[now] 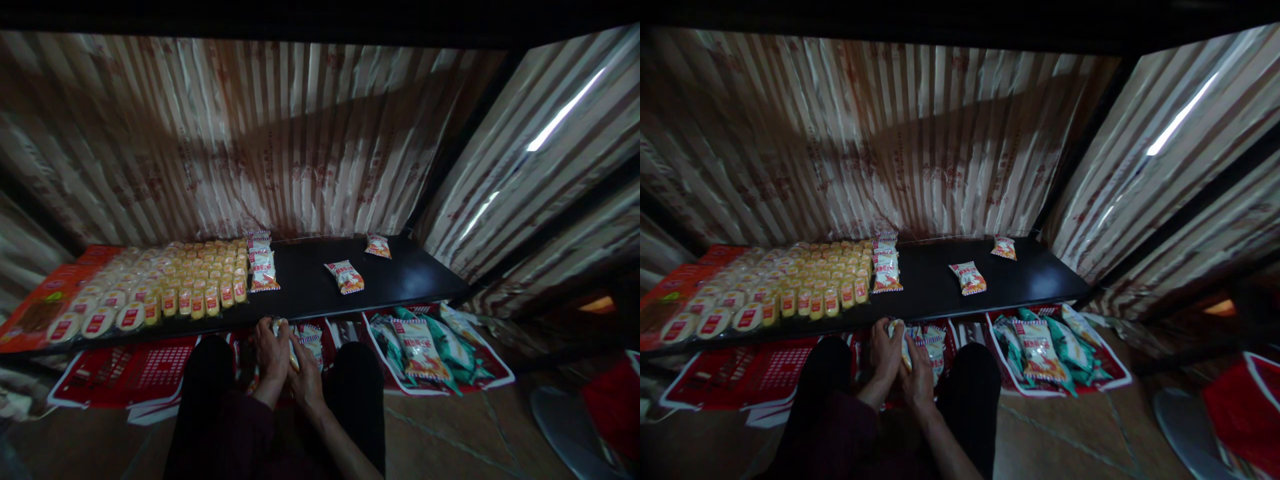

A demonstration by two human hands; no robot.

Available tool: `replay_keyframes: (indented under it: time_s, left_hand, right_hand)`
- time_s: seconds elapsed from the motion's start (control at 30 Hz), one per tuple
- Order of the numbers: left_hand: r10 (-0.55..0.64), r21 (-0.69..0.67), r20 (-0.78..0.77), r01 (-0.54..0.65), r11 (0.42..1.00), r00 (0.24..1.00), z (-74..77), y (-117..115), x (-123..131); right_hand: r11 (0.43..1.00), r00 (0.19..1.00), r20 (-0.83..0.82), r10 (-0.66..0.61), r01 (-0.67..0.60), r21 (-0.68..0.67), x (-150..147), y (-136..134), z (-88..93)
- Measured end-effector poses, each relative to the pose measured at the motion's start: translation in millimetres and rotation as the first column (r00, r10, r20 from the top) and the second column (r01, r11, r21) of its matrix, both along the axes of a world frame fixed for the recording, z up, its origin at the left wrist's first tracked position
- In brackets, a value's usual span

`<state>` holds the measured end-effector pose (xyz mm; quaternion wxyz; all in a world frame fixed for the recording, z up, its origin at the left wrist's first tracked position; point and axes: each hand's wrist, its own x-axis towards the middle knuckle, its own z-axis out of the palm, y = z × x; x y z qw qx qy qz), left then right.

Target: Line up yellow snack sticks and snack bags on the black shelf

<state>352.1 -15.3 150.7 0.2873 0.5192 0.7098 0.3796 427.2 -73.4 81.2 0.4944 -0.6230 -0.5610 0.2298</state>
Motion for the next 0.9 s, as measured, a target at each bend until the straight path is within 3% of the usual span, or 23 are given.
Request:
replay_keyframes:
  time_s: [0.23,0.4,0.73,0.9]
  left_hand:
    - [0.065,-0.036,-0.042,-0.066,0.997,0.997,8.1,6,-1]
    - [0.039,-0.045,-0.036,-0.040,0.998,0.999,10.3,8,-2]
    - [-0.084,0.081,0.043,0.081,0.993,0.996,-14.7,9,-7]
    - [-0.054,0.128,0.182,0.031,0.991,0.982,-22.0,8,-11]
  right_hand:
    - [0.999,0.970,-0.244,-0.017,0.006,-0.047,-7,-6,5.3]
    - [0.996,0.902,-0.429,-0.040,0.005,-0.084,-5,-5,7.4]
    - [0.981,0.720,-0.691,-0.062,-0.083,-0.175,11,-1,24.1]
    - [0.971,0.656,-0.747,-0.111,-0.087,-0.221,23,2,34.5]
